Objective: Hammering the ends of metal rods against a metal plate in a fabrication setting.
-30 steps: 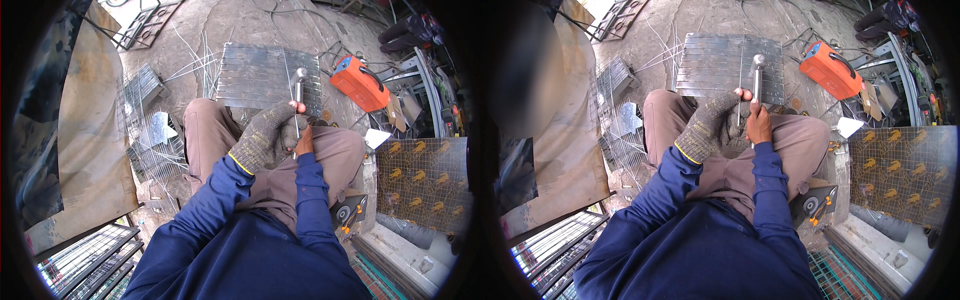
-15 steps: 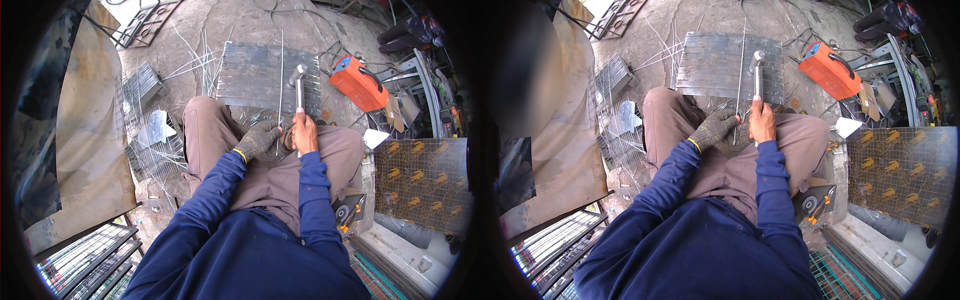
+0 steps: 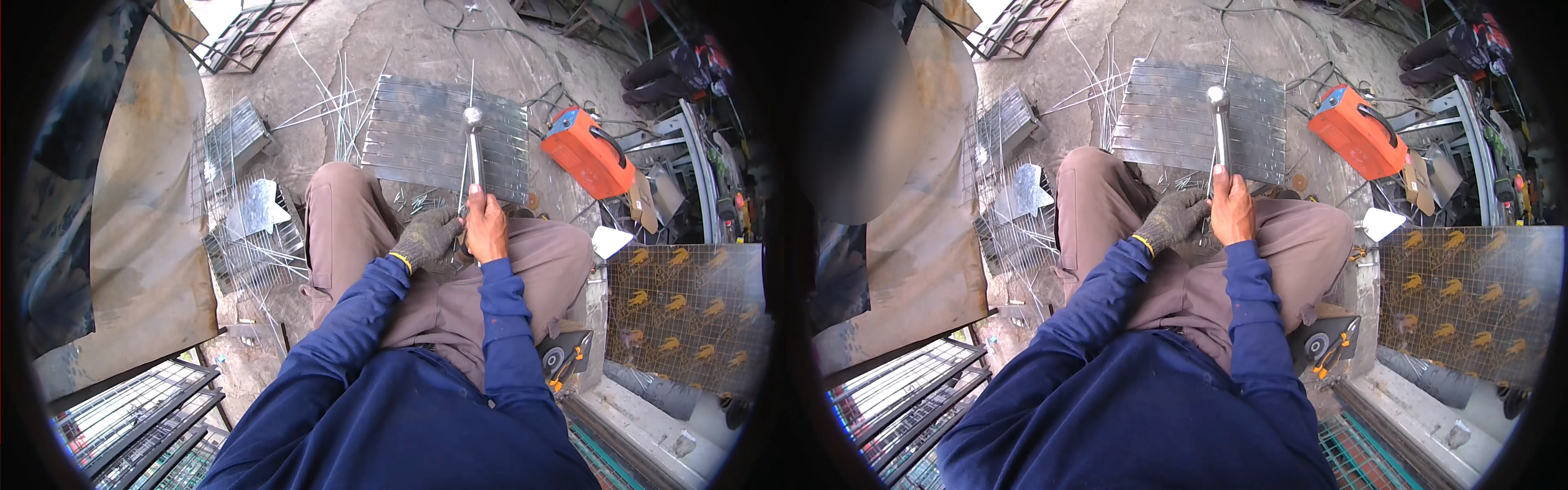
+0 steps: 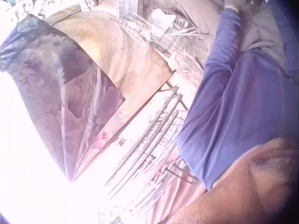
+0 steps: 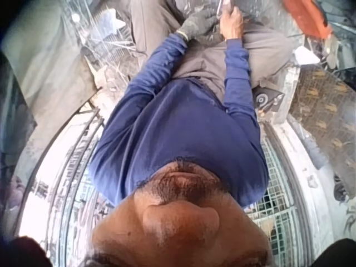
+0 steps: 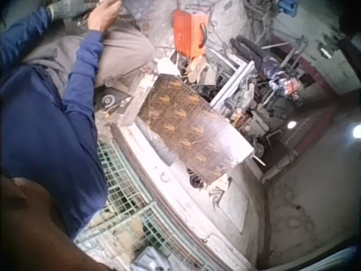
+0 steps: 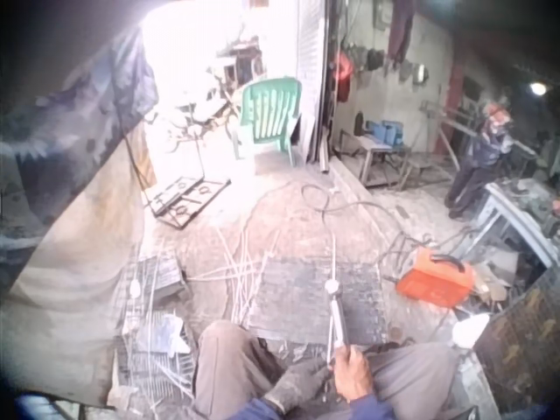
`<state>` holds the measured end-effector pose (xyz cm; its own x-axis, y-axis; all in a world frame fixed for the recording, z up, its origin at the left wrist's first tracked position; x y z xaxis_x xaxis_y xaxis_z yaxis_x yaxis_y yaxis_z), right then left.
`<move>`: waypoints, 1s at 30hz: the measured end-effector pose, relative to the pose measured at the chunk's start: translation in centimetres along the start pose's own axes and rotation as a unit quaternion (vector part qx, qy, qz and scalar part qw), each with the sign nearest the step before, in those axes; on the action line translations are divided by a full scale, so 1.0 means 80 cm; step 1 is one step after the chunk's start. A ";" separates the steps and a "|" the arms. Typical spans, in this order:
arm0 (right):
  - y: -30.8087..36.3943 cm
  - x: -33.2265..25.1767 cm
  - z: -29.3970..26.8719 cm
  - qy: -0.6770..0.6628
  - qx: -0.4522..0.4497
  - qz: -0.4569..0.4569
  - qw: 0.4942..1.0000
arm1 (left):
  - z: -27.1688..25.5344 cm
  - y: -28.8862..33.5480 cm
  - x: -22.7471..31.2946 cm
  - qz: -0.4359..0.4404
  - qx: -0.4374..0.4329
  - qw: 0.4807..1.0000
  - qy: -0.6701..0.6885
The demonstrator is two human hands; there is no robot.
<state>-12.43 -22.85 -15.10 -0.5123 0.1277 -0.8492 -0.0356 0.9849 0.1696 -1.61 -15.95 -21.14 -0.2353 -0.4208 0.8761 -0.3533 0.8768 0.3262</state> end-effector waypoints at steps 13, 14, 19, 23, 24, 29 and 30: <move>-0.041 0.068 -0.037 0.005 0.138 -0.021 0.990 | -0.028 0.054 0.102 -0.083 -0.082 0.897 0.427; -0.039 0.060 -0.039 0.004 0.135 -0.019 0.991 | -0.033 0.068 0.124 -0.164 -0.120 0.805 0.557; -0.029 0.057 -0.055 -0.069 0.088 0.104 0.988 | -0.067 0.082 0.221 -0.145 -0.225 0.635 0.725; -0.024 0.055 -0.053 -0.040 0.078 0.075 0.993 | -0.069 0.088 0.250 -0.189 -0.155 0.656 0.714; -0.023 0.055 -0.053 -0.041 0.081 0.077 0.993 | -0.070 0.085 0.234 -0.231 -0.074 0.701 0.671; -0.020 0.041 -0.055 -0.018 0.090 -0.001 0.996 | -0.057 0.079 0.237 -0.167 -0.134 0.687 0.695; -0.019 0.042 -0.052 -0.024 0.079 0.011 0.996 | -0.060 0.080 0.242 -0.130 -0.145 0.694 0.693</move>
<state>-17.64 -24.41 -16.15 -0.4690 0.1509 -0.8702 0.1132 0.9874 0.1102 -4.08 -17.40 -0.35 0.9703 -0.1215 0.2092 0.0236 0.9081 0.4182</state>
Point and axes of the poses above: each hand's wrist, its own y-axis away from the middle knuckle, its own z-axis out of the palm, x = y × z, the point moved 9 cm from there along -y, towards the middle knuckle, and after that the axes turned 14 degrees about x, right-handed, at the moved point
